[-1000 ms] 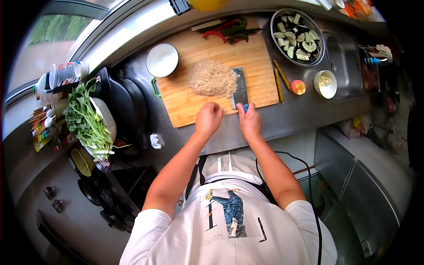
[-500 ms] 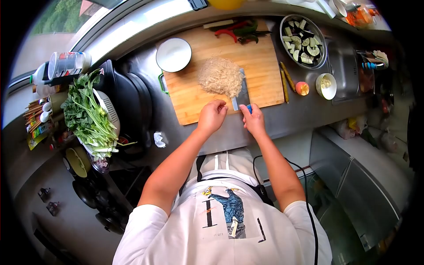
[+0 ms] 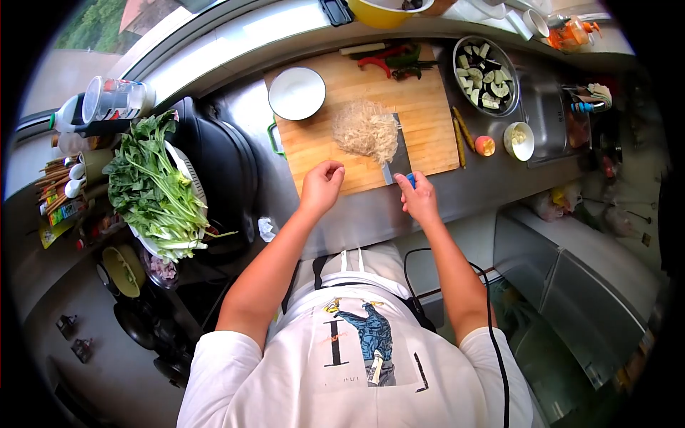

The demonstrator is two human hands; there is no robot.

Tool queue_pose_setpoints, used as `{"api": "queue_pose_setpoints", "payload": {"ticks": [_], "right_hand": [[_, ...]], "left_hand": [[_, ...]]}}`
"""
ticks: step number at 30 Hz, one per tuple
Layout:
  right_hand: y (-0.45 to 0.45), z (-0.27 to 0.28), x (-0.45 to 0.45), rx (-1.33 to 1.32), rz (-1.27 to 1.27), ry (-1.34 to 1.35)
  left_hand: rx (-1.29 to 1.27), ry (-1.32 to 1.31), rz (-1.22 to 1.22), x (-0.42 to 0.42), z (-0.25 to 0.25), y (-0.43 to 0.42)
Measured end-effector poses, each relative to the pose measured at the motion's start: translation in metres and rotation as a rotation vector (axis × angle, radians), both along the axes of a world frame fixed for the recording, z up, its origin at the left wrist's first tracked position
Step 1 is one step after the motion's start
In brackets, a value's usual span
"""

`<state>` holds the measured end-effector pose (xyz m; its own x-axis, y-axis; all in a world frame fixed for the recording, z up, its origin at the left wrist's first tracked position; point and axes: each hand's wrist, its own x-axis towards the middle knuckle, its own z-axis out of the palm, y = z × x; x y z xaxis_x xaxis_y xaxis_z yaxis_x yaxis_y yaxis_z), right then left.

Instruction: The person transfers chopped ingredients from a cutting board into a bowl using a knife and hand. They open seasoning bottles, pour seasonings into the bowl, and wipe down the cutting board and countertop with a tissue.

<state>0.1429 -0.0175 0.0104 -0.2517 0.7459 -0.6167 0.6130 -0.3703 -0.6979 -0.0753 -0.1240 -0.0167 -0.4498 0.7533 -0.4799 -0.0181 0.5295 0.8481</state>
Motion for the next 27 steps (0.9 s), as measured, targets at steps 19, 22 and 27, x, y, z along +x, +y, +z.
{"api": "queue_pose_setpoints", "payload": {"ticks": [19, 22, 27], "right_hand": [[0.063, 0.072, -0.165, -0.292, 0.362, -0.05], [0.078, 0.083, -0.183, -0.405, 0.332, -0.032], [0.09, 0.105, -0.201, -0.475, 0.274, -0.042]], "left_hand": [[0.16, -0.538, 0.565, -0.085, 0.015, 0.033], [0.162, -0.521, 0.56, -0.097, 0.014, 0.04], [0.168, -0.382, 0.515, -0.105, 0.009, 0.044]]}}
